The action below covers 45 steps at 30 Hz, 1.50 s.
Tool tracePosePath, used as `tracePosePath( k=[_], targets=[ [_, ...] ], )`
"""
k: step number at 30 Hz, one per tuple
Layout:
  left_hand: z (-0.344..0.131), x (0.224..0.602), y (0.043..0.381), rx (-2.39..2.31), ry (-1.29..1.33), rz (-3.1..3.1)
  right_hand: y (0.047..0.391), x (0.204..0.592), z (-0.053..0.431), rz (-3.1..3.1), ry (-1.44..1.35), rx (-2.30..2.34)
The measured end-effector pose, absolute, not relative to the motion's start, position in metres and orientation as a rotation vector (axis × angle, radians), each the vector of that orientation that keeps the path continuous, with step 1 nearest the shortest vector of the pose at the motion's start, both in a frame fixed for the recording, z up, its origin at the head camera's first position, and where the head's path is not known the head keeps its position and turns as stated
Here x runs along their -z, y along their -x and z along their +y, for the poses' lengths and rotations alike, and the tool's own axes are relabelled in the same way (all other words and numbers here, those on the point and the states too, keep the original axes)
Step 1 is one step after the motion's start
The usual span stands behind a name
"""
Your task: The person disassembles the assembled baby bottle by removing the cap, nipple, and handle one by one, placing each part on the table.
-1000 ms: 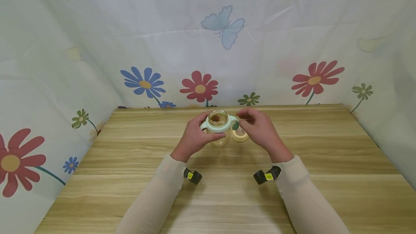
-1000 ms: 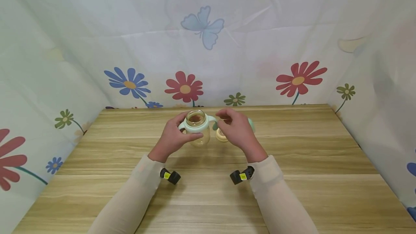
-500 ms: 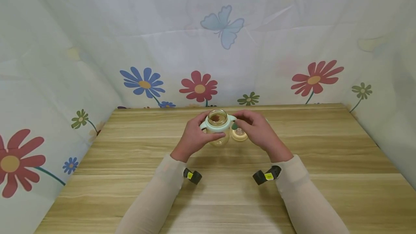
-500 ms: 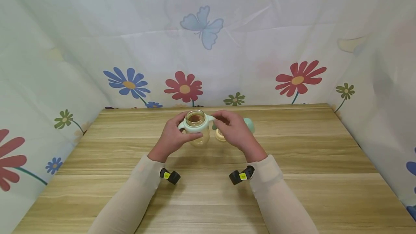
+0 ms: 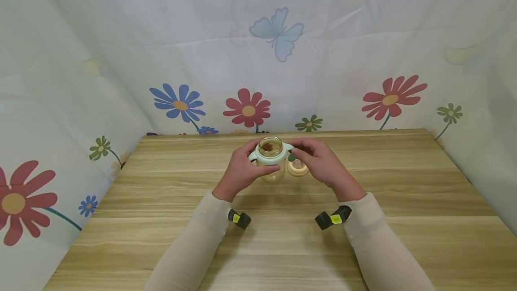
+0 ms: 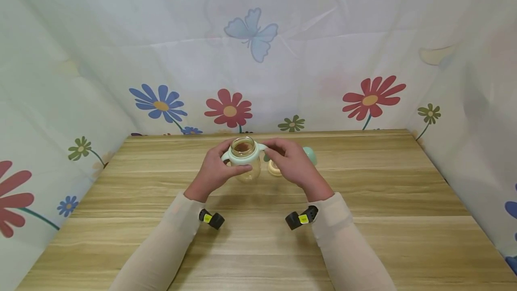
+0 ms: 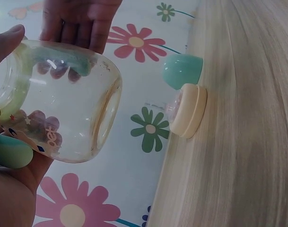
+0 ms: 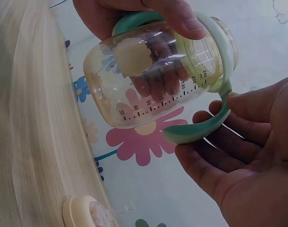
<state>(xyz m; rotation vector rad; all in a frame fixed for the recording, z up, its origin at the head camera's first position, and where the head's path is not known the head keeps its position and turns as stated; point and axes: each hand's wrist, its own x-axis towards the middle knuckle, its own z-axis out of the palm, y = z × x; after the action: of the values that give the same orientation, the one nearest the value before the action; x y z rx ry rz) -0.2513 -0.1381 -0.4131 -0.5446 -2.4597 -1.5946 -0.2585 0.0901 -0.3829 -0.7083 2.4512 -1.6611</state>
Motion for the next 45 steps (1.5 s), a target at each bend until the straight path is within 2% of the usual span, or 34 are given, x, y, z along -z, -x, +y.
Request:
tracePosePath(
  k=[28, 45],
  targets=[
    [-0.1377, 0.4106, 0.2501, 1.675, 0.559, -2.479, 0.2555, 0.3792, 0.0909, 2.581, 0.653, 1.595],
    [-0.1381, 0.4144, 0.2523, 1.630, 0.557, -2.497, 0.2557, 0.3779, 0.0927, 2.628, 0.761, 1.626]
  ],
)
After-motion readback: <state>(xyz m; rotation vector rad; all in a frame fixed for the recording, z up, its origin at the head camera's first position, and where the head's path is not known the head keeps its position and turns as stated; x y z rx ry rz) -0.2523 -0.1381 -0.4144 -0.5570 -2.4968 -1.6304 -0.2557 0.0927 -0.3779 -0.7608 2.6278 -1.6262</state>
